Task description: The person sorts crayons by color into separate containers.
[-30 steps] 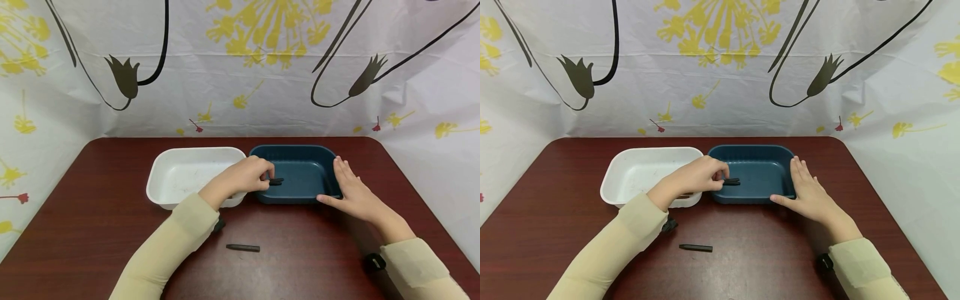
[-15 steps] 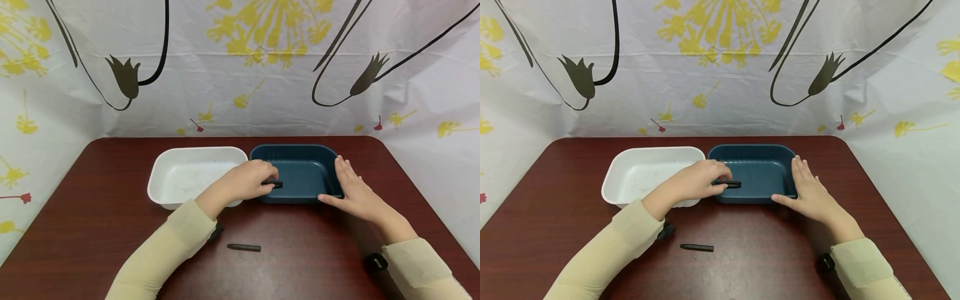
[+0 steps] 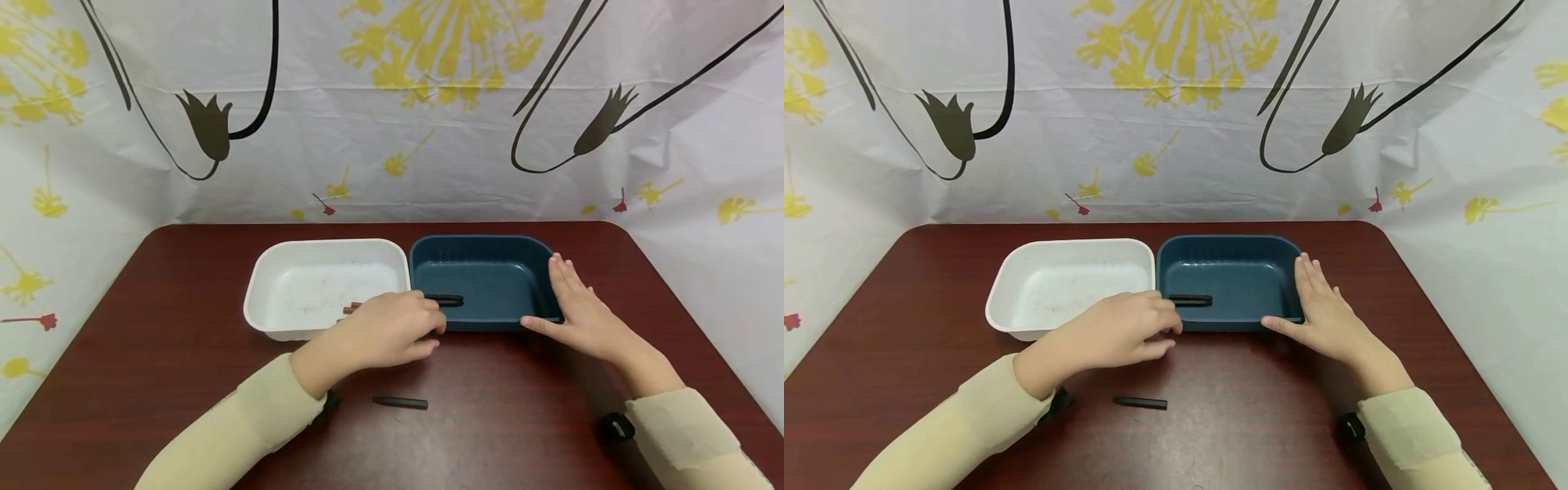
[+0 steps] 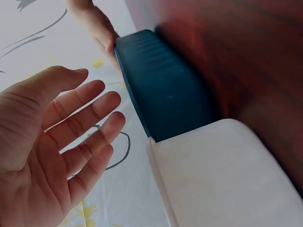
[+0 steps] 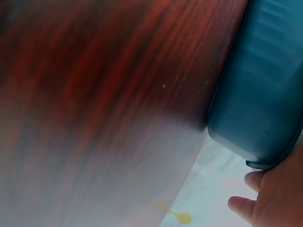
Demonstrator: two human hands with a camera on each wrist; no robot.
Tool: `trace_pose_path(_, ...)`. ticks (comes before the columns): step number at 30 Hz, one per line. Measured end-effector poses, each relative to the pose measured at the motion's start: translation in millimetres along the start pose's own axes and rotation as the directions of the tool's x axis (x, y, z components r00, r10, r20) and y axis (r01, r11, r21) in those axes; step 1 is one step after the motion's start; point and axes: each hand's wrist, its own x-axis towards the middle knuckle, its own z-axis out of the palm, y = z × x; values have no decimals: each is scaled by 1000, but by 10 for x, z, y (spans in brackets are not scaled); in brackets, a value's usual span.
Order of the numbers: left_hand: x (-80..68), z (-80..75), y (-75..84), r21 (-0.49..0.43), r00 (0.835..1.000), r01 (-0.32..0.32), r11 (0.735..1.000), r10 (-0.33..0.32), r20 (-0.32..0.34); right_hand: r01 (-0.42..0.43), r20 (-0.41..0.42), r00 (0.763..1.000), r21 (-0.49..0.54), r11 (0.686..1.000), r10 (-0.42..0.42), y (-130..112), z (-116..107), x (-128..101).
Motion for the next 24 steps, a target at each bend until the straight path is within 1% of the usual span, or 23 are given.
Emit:
trace_pose_path(7, -148, 83, -7, -83, 997, -70, 994, 73, 39, -6, 5, 1000, -5, 1000, 6, -8, -13, 2)
trace_pose_path(10, -194, 145, 2, -103, 994, -91, 991, 97, 59, -10, 10, 1000, -2, 1000, 10, -11, -16, -3)
trace_pose_path(12, -217, 185, 12, -90, 992, -101, 991, 108, 70, -12, 10, 1000, -4, 1000, 12, -9, -17, -4)
trace_pose_path(15, -233, 237, 21, -52, 991, -93, 994, 97, 88, -13, 8, 1000, -3, 1000, 13, -1, -15, -6)
trace_pose_path(18, -248, 284, 20, -23, 990, -66, 998, 68, 120, -13, 7, 1000, -5, 1000, 13, 6, -7, -4)
trace_pose_path(21, -279, 336, 22, -31, 984, -40, 999, 45, 170, -13, 8, 1000, -9, 1000, 13, 12, -1, -1)
trace_pose_path(24, -307, 383, 22, -46, 979, -16, 999, 26, 204, -11, 5, 1000, -10, 1000, 12, 17, 1, 10)
